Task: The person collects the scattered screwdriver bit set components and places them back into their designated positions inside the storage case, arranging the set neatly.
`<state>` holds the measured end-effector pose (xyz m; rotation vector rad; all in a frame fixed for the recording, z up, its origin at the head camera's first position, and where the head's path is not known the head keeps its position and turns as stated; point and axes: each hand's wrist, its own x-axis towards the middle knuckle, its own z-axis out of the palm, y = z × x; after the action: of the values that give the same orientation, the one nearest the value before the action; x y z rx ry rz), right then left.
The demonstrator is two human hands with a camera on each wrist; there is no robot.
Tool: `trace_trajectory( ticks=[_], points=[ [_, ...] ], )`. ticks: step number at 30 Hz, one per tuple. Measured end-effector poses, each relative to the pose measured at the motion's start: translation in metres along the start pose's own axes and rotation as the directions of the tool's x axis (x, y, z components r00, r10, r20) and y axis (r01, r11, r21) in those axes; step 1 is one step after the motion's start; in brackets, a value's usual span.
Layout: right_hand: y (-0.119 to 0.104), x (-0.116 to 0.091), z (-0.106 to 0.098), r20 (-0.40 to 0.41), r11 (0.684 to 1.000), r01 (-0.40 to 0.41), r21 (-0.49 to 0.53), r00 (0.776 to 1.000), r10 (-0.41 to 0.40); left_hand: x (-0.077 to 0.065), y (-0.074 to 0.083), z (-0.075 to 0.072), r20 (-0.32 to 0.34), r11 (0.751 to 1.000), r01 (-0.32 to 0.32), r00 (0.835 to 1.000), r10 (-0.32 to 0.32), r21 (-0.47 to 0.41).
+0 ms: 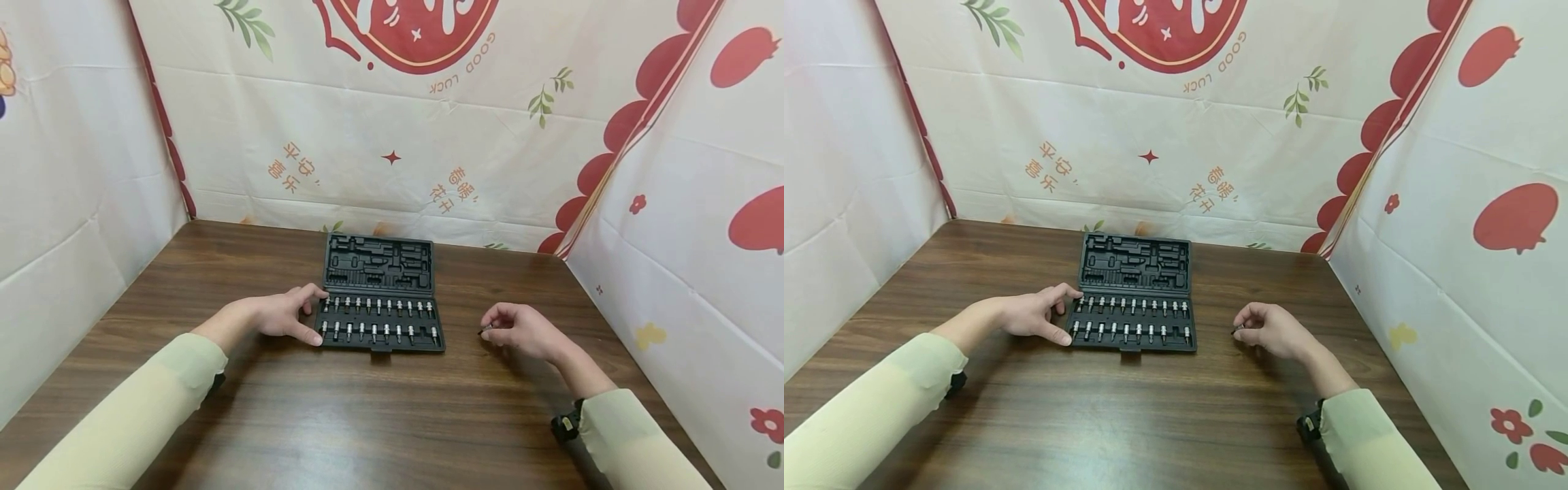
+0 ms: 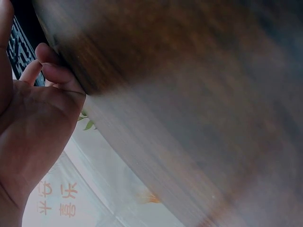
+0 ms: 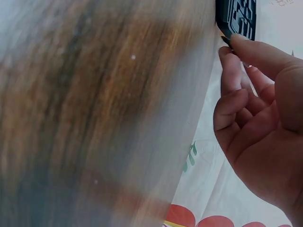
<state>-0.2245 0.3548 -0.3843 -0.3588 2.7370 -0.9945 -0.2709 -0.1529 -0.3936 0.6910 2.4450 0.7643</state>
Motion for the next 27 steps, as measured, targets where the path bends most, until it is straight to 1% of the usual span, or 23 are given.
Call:
trace_trajectory(
  ticks=[5, 8, 13, 17, 23, 27],
  points=[
    [-0.002, 0.000, 0.000, -0.025, 1.000, -0.014, -0.005, 1.000, 0.014, 0.000, -0.001, 0.000, 0.002, 1.000, -0.002, 1.000, 0.002, 0.001],
    [-0.003, 0.001, 0.000, -0.039, 1.000, 0.006, 0.001, 0.999, -0.006, 0.000, -0.001, 0.000, 0.003, 1.000, 0.002, 1.000, -0.002, 0.003],
    [-0.006, 0.002, 0.001, -0.064, 0.998, 0.035, 0.048, 0.997, -0.032, 0.000, -0.001, -0.001, 0.006, 1.000, 0.008, 1.000, -0.008, 0.001],
    [-0.008, 0.002, 0.002, -0.057, 0.996, 0.034, 0.088, 0.998, -0.029, -0.001, -0.001, -0.001, 0.006, 1.000, 0.004, 1.000, -0.004, 0.003],
    [-0.009, 0.005, 0.005, -0.037, 0.984, 0.026, 0.175, 0.999, -0.020, 0.001, -0.002, 0.000, 0.002, 1.000, 0.003, 1.000, -0.003, 0.003],
    [-0.012, 0.007, 0.006, -0.042, 0.986, 0.043, 0.164, 0.998, -0.037, 0.001, -0.002, 0.000, 0.000, 1.000, -0.001, 1.000, 0.001, 0.002]
  ],
)
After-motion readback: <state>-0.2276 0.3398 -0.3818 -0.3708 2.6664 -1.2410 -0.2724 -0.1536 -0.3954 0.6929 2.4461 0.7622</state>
